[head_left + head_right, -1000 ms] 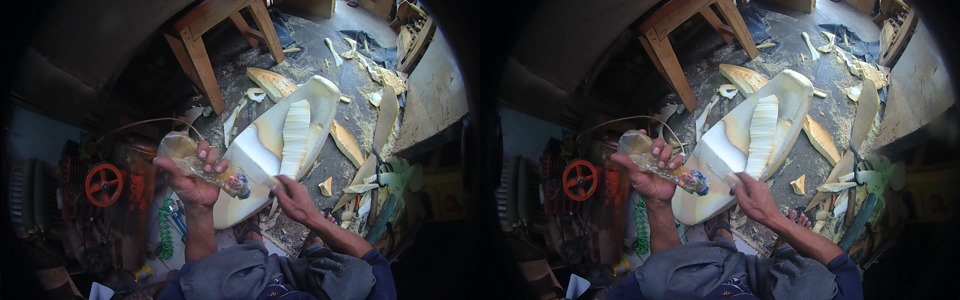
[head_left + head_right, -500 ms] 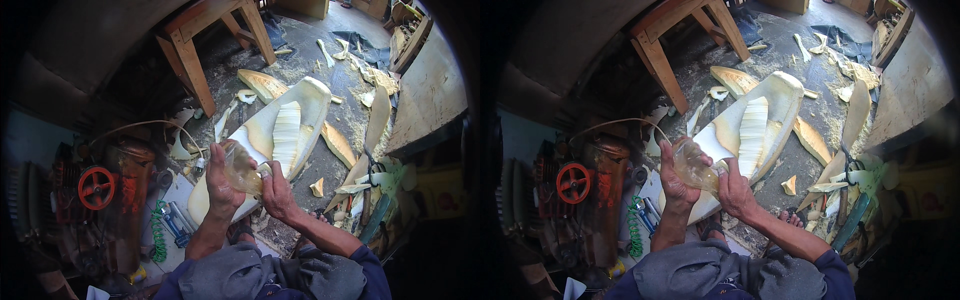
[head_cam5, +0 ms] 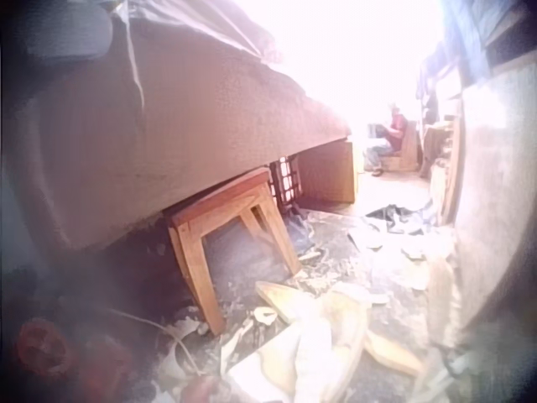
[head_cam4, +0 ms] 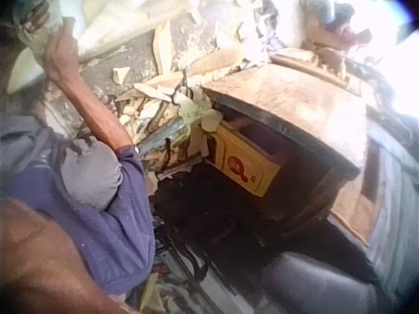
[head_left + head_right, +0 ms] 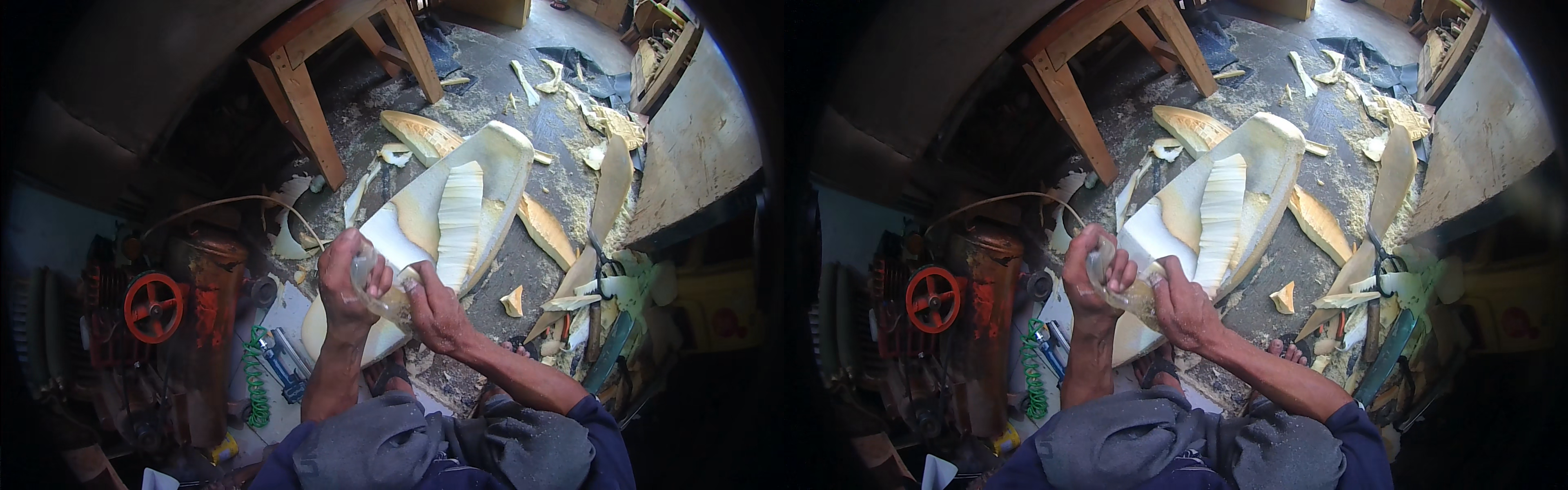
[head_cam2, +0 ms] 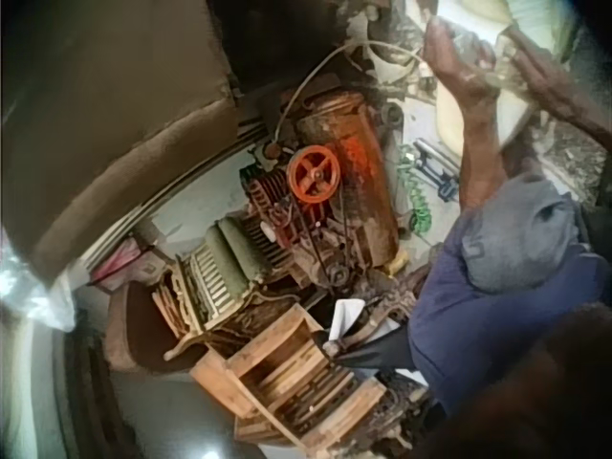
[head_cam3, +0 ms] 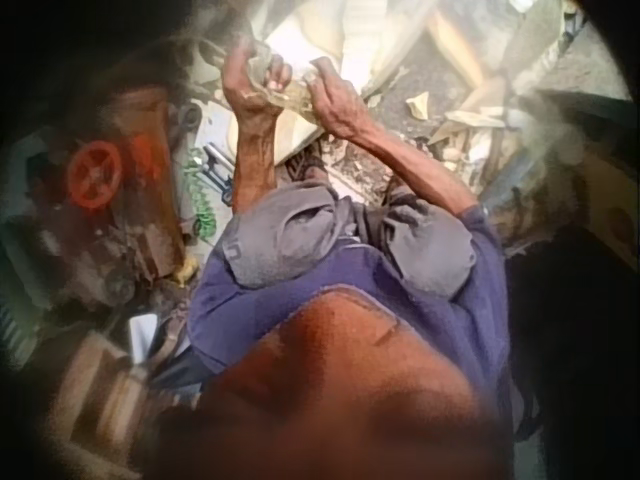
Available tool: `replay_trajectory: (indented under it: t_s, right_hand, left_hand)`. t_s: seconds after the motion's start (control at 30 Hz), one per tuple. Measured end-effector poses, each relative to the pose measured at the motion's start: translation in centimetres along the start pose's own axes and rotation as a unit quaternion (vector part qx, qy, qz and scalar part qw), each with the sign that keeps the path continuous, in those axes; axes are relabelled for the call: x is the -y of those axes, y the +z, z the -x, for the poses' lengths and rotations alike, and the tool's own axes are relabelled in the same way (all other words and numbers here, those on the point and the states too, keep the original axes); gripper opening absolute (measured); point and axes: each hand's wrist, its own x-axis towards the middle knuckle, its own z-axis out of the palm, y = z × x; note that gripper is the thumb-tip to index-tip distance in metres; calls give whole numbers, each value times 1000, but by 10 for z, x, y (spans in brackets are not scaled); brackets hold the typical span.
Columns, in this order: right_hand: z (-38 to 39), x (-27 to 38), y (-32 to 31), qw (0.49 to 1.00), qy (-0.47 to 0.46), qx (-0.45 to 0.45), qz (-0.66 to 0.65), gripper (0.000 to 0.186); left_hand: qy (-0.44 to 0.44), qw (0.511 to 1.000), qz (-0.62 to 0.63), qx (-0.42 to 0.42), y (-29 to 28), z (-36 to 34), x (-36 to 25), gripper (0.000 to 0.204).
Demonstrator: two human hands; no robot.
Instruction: The person carves a large piece of wood using a chisel and mallet, shaping the surface and removing shavings. They then apply a liquid finish to the carved wood using a small bottle and a cloth.
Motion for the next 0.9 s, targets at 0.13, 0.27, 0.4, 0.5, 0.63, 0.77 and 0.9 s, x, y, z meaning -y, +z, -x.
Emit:
replay_trajectory:
  t_s: [0.13, 0.27, 0.4, 0.5, 0.63, 0.77, 0.9]
  right_hand:
    - [-3, 1, -8, 992, 17, -104, -64, 28]
    - [-9, 6, -13, 996, 13, -90, 13, 28]
    - [-19, 10, -35, 967, -156, -187, 75, 31]
    - [-13, 8, -46, 992, -32, -118, 0, 34]
    - [8, 0, -19, 997, 38, 6, -67, 38]
    - [12, -5, 9, 992, 61, 84, -76, 41]
    - [11, 5, 14, 993, 4, 69, -98, 40]
  left_hand:
    - [27, 998, 38, -47, 15, 1, 25, 65]
    - [-8, 986, -145, -82, 32, 14, 43, 86]
    - [71, 983, 61, -158, 0, -5, 9, 65]
    - [88, 970, 99, -203, -29, -9, -26, 63]
    - [103, 954, 117, -257, -46, -15, -39, 61]
    - [123, 953, 143, -237, -48, -15, -42, 55]
    - [118, 956, 124, -238, -46, -12, -48, 53]
